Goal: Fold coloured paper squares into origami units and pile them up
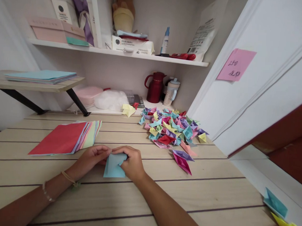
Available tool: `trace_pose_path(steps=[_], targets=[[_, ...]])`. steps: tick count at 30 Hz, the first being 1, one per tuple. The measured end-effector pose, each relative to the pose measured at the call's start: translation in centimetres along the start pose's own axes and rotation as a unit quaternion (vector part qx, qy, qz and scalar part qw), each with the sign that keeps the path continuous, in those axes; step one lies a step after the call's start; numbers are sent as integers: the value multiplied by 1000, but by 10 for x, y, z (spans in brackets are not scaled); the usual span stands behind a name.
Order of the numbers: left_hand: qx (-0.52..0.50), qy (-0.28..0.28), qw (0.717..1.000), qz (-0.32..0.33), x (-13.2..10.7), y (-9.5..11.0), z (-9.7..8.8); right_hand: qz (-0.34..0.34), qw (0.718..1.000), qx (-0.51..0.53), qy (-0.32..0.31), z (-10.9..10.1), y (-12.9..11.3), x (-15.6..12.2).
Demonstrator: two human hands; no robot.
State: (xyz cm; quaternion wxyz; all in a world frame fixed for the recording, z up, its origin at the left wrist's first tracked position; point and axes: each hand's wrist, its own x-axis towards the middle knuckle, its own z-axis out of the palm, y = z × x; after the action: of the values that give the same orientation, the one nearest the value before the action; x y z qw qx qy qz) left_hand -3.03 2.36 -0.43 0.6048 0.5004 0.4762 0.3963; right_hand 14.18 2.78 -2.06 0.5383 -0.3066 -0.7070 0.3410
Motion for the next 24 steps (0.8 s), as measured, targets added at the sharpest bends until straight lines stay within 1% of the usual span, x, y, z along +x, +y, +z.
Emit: trace_pose_path(steps=[3, 5, 7, 10, 12, 14, 16, 19, 21, 24], targets=[[-1, 2, 1000, -10, 0, -1, -1, -5, 1000, -11, -1, -1, -3, 1], [0, 11, 1000, -5, -1, -1, -2, 3, 1000, 2, -5, -1, -3, 2], [-2, 18, 1000, 0, -1, -1, -3, 30, 999, 41, -19, -2, -2, 1], [-10, 38, 999, 10, -1, 0, -3, 93, 988, 110, -48, -2, 2, 0], [-18, 53, 998, 20, -1, 0, -4, 124, 985, 107, -52, -2, 5, 0], [-33, 50, 998, 27, -1, -1, -4, 134, 988, 66, -34, -2, 8, -1], [-42, 30, 998, 28, -2, 0, -3, 133, 991, 30, 0, -3, 11, -1], [-18, -5, 999, 31, -4, 2, -1, 135, 990, 4, 47, -4, 15, -1], [4, -16, 999, 30, -3, 2, -1, 140, 989, -3, 55, -5, 15, -1], [-1, -1, 999, 35, -1, 0, -2, 145, 989, 12, 30, -5, 12, 0]])
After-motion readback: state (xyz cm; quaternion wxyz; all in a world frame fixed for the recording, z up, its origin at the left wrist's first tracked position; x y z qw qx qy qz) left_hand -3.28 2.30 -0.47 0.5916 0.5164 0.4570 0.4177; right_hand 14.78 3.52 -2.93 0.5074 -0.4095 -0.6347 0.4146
